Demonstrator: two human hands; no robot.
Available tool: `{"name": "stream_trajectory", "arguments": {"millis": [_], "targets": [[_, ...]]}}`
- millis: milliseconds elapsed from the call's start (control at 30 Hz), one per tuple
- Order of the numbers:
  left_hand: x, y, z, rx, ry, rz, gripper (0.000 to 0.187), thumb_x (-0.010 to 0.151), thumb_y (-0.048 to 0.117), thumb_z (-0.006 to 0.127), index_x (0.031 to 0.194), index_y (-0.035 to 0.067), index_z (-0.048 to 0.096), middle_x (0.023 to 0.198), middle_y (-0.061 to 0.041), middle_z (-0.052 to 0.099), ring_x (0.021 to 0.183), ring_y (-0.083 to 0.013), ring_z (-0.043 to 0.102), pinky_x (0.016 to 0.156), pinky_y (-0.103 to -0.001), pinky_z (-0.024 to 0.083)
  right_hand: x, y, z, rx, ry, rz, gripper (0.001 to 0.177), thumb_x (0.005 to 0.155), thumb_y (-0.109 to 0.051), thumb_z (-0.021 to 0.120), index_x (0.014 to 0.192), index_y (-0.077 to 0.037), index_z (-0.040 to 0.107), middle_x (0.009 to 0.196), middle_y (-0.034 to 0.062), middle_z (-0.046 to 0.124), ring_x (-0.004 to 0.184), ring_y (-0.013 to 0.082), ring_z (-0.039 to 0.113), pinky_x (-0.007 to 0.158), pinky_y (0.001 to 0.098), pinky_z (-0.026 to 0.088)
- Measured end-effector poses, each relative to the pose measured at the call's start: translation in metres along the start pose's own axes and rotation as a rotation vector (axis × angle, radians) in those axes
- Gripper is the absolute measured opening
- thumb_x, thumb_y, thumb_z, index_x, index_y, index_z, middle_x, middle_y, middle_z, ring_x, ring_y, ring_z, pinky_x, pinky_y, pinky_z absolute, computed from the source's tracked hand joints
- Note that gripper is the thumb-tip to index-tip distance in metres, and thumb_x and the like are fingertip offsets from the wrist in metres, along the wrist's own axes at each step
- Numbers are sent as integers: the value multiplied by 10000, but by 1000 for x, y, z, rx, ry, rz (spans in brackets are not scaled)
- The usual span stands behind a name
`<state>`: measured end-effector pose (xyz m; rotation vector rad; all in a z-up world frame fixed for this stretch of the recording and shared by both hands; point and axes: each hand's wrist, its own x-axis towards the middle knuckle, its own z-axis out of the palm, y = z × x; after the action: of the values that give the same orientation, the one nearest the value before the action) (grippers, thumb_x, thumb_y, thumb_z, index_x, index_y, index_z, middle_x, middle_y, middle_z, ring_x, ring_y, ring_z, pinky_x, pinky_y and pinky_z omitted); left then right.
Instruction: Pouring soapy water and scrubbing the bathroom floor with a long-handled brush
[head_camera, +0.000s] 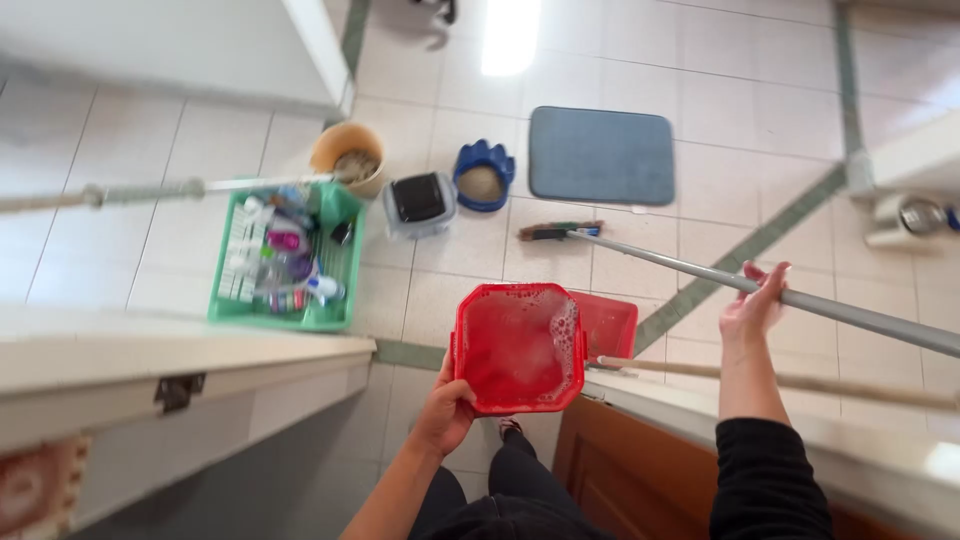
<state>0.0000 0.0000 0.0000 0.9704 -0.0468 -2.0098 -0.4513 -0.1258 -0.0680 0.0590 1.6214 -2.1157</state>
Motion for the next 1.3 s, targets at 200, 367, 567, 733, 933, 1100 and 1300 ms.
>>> {"name": "stream_trajectory", "arguments": {"millis": [200, 367, 567, 733, 933, 1100, 1300], "targets": [[-7, -24, -3, -64, 127, 132, 948, 558, -154, 362, 1400, 276, 443, 1113, -9, 555, 985, -225, 531, 585, -339, 538, -23, -10, 75, -11, -451, -270, 456, 956, -227, 677, 649, -162, 347, 529, -46, 264, 526, 93, 291, 599, 259, 347], [-41, -35, -14, -181, 152, 252, 854, 564, -162, 404, 1328, 204, 514, 1186, -73, 563, 1059, -294, 546, 606, -377, 554, -133, -46, 130, -84, -535, -205, 434, 896, -149, 739, 658, -142, 376, 532, -42, 301, 480, 70, 259, 485, 244, 231], [-98, -60, -49, -299, 236, 374, 863, 541, -131, 392, 1295, 258, 546, 1184, -34, 563, 1011, -267, 543, 521, -291, 495, -231, -47, 126, -180, -901, -248, 511, 963, -309, 685, 634, -142, 331, 454, -15, 215, 427, 113, 237, 469, 269, 242], [-176, -74, -74, -386, 317, 485, 915, 532, -115, 417, 1352, 282, 491, 1287, -52, 522, 1153, -323, 531, 603, -339, 552, -332, -48, 89, -231, -1411, -228, 586, 1049, -208, 501, 538, -98, 237, 438, 22, 200, 401, 129, 163, 455, 271, 202], [-278, -115, -132, -418, 409, 585, 959, 514, -77, 437, 1416, 248, 427, 1277, -68, 553, 1099, -302, 563, 579, -328, 553, -466, -59, 22, -249, -1939, 63, 441, 922, -30, 339, 541, -137, 145, 456, -2, 124, 399, 116, 125, 453, 280, 162], [-338, -163, -202, -520, 549, 678, 965, 509, -102, 378, 1392, 277, 471, 1040, -18, 577, 696, -156, 445, 387, -227, 262, -564, -7, -30, -151, -2184, 239, 378, 864, -175, 453, 618, -177, 166, 598, -49, 78, 441, 90, 129, 428, 275, 132], [-354, -216, -275, -776, 548, 901, 932, 623, -215, 362, 1433, 243, 390, 1361, -151, 510, 1200, -365, 511, 931, -445, 492, -656, 113, -67, -5, -2235, 588, 407, 974, -14, 488, 629, -140, 314, 488, 6, 157, 358, 124, 215, 390, 286, 248]]}}
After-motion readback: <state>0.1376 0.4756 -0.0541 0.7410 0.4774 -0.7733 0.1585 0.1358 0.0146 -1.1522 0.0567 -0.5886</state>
